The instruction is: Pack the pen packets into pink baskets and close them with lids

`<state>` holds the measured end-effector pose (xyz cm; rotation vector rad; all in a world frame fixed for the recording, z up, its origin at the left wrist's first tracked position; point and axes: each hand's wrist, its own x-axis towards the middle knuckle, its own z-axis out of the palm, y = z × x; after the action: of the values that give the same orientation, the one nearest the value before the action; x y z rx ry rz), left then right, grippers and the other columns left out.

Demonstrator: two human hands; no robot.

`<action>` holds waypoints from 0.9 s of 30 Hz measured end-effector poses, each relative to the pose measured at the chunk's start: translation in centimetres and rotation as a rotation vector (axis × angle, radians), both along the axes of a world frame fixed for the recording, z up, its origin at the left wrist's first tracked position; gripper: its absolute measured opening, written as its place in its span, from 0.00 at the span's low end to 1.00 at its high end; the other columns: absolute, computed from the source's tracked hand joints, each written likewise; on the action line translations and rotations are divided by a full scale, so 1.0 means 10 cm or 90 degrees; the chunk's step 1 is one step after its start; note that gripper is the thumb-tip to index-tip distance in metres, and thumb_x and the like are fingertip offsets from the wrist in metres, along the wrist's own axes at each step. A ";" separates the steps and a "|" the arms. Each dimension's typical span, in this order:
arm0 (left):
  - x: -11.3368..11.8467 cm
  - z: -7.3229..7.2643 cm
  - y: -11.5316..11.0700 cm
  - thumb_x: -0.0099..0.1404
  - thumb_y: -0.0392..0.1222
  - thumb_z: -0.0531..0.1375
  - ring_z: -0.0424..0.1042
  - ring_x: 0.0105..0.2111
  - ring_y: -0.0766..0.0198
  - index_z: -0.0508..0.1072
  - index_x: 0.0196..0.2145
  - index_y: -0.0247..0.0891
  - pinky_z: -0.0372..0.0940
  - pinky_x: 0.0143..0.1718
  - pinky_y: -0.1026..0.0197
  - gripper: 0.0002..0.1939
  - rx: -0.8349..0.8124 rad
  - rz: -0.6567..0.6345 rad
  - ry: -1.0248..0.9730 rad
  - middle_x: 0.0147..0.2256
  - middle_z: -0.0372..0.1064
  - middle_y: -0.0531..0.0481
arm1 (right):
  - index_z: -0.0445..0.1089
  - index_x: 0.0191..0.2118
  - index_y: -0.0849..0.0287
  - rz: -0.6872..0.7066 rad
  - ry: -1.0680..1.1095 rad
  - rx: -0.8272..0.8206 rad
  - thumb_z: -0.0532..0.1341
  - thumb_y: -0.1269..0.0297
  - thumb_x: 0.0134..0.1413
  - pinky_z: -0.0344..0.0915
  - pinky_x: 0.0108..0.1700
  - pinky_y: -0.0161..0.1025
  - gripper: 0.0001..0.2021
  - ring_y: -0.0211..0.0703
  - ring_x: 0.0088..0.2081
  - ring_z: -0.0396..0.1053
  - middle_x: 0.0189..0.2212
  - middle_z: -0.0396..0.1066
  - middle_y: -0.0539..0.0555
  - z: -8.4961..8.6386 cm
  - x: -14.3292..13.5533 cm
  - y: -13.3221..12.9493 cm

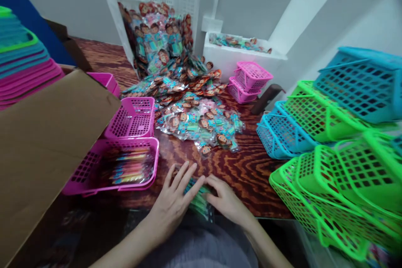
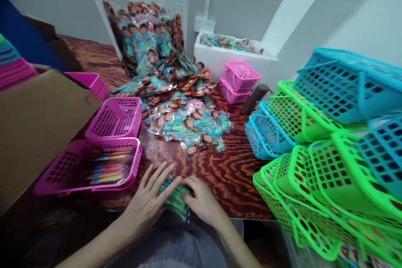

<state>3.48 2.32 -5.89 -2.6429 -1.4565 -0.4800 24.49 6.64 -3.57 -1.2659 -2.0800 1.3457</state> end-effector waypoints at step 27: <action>0.21 0.06 0.49 0.69 0.32 0.54 0.70 0.49 0.52 0.66 0.59 0.42 0.66 0.51 0.49 0.22 -0.254 -0.001 0.085 0.49 0.71 0.43 | 0.71 0.56 0.55 -0.159 -0.365 0.304 0.58 0.71 0.58 0.58 0.58 0.44 0.21 0.48 0.54 0.64 0.50 0.68 0.58 -0.07 0.33 1.99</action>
<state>5.62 7.18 -5.31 -2.8978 -1.6544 -0.0070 27.74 26.54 -4.32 -1.7350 -2.2931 0.3543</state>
